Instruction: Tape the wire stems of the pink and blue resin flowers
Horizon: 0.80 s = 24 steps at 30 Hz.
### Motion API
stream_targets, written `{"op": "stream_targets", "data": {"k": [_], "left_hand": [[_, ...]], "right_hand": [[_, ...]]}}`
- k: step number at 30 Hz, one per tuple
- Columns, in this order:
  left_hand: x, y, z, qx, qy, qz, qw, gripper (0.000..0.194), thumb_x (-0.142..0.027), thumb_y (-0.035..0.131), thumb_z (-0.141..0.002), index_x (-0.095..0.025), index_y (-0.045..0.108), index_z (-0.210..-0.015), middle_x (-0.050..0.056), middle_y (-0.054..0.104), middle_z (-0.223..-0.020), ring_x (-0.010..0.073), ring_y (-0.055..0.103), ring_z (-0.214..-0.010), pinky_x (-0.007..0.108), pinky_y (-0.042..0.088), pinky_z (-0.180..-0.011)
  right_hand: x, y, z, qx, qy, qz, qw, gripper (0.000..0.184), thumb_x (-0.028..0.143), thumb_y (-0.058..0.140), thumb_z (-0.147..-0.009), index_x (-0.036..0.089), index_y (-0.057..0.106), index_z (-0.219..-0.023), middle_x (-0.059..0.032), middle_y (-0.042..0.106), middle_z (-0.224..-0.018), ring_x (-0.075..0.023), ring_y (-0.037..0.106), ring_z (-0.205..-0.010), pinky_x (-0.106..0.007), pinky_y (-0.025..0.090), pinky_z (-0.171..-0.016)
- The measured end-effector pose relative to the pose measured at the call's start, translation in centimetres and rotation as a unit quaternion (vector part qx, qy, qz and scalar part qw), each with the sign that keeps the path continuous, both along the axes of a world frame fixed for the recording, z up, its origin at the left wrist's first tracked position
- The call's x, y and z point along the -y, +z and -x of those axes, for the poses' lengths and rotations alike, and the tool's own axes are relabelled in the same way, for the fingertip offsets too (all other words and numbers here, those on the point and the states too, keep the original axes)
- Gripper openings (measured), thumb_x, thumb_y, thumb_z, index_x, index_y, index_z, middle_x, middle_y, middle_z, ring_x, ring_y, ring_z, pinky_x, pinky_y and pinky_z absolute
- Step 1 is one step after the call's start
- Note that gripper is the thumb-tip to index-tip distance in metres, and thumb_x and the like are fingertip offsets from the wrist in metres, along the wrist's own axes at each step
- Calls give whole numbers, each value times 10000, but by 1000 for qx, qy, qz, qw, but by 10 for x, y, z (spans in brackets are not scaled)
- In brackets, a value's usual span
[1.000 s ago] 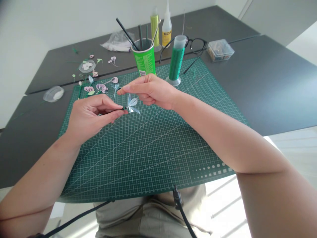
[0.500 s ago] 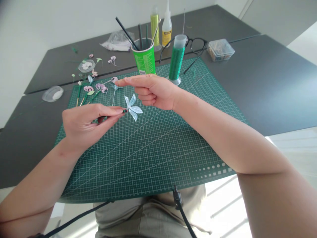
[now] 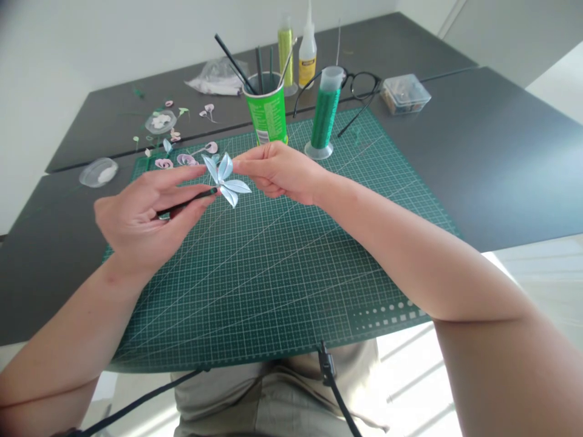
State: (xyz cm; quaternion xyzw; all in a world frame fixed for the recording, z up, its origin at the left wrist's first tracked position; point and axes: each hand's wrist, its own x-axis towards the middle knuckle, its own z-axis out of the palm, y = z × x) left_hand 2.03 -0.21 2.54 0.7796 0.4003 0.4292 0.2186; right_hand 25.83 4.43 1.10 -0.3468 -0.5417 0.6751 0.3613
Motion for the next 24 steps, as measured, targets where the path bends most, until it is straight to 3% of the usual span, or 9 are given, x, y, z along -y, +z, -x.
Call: {"op": "stream_targets", "data": {"k": [3, 6, 8, 11, 13, 16, 18, 21, 24], "left_hand": [[-4, -1, -3, 69, 3, 61, 996, 172, -422, 829, -949, -351, 847, -1105, -20, 864, -1053, 244, 827, -999, 336, 675, -685], [-12, -2, -6, 152, 15, 89, 984, 174, -433, 857, -912, -317, 847, -1042, -1, 862, -968, 194, 792, -760, 313, 608, -541], [-17, -3, -7, 169, 21, 123, 978, 182, -428, 876, -881, -302, 844, -1008, 14, 861, -930, 149, 711, -604, 286, 500, -435], [-23, -5, -7, 168, 23, 175, 970, 214, -448, 868, -868, -297, 829, -1014, 24, 861, -945, 122, 652, -553, 268, 371, -377], [-25, -8, -6, 170, 16, 190, 967, 218, -447, 857, -875, -290, 816, -1021, 26, 860, -977, 109, 633, -549, 265, 344, -379], [-26, -11, -6, 157, 6, 200, 967, 213, -454, 828, -904, -286, 802, -1031, 29, 856, -991, 107, 602, -540, 278, 341, -396], [-25, -13, -7, 147, 1, 205, 968, 222, -470, 813, -915, -288, 800, -1041, 27, 850, -951, 118, 586, -538, 289, 339, -405], [-25, -17, -9, 146, -7, 210, 967, 230, -481, 802, -914, -289, 802, -1040, 18, 825, -858, 127, 564, -533, 292, 325, -416], [-24, -19, -10, 149, -10, 215, 965, 220, -469, 804, -904, -287, 808, -1028, 8, 804, -803, 127, 547, -528, 288, 315, -426]], "right_hand": [[-1, 2, -2, 6, -9, 7, 1000, 215, 318, 773, -992, 161, 714, -857, 110, 236, -542, -66, 171, -489, -245, 134, -442], [-3, 4, -2, 2, -59, 22, 998, 202, 281, 710, -1019, 158, 724, -860, 89, 276, -574, -83, 209, -513, -252, 196, -458], [-4, 4, 0, 13, -156, 16, 988, 236, 250, 668, -1034, 163, 714, -819, 41, 398, -638, -97, 314, -563, -251, 293, -498], [-4, 5, 5, 57, -340, -40, 938, 257, 152, 698, -984, 212, 623, -745, -27, 568, -823, -129, 495, -747, -241, 426, -639], [-1, 6, 10, 50, -380, -102, 918, 251, 15, 673, -907, 230, 609, -796, -33, 628, -951, -139, 569, -890, -229, 484, -774], [9, 7, 20, -7, -287, -156, 945, 301, -45, 588, -836, 222, 665, -950, -34, 701, -1143, -150, 634, -1110, -235, 516, -950], [17, 6, 26, -51, -187, -116, 974, 242, 25, 576, -866, 209, 673, -989, -51, 729, -1140, -168, 659, -1137, -251, 544, -931], [25, 2, 33, -114, -68, -16, 991, 117, 166, 568, -946, 186, 663, -1010, -66, 732, -1013, -151, 660, -833, -254, 526, -675], [31, -1, 37, -113, -39, 8, 993, 94, 263, 609, -995, 196, 632, -934, 11, 604, -733, -100, 396, -533, -250, 269, -460]]}}
